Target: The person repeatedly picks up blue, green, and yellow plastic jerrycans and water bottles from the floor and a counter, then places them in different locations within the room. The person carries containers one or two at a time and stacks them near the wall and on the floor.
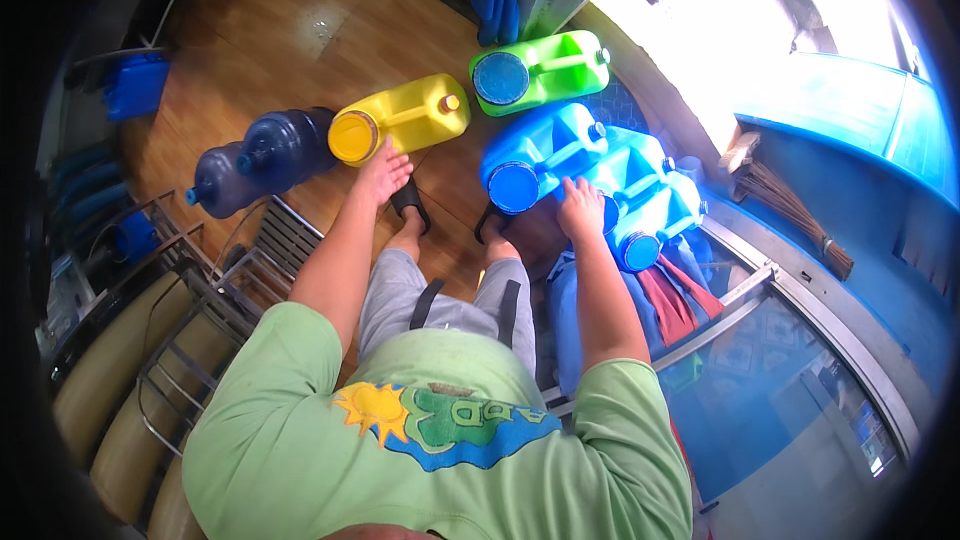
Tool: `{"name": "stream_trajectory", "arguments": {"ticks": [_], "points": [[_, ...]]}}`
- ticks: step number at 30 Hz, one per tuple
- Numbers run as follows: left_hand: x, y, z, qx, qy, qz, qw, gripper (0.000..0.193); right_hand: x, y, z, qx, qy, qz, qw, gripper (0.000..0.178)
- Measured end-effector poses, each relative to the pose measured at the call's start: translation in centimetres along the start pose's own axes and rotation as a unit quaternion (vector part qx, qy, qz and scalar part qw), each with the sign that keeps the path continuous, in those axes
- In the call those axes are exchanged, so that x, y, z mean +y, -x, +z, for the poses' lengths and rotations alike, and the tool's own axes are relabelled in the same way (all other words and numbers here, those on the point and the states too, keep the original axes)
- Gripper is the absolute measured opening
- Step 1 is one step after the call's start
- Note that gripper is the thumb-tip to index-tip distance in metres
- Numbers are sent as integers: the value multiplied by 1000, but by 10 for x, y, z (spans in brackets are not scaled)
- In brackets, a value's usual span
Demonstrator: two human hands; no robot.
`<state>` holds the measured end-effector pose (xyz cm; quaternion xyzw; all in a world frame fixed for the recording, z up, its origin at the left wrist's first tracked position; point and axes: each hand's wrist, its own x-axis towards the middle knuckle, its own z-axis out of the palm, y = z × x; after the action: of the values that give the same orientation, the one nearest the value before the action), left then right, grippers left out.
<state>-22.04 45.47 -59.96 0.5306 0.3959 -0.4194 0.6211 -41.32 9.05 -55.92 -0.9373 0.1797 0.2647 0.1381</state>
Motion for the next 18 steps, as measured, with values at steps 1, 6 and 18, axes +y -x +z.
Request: {"name": "stream_trajectory", "arguments": {"ticks": [1,6,18], "points": [[5,-23,9,12,40,-9,999,80,-10,-16,4,63,38,-47,996,39],[28,-102,27,70,280,-95,953,79,-27,-90,36,62,196,-133,970,34],[1,-62,-89,90,256,92,958,35,-68,-85,35,-62,127,-170,975,36]]}}
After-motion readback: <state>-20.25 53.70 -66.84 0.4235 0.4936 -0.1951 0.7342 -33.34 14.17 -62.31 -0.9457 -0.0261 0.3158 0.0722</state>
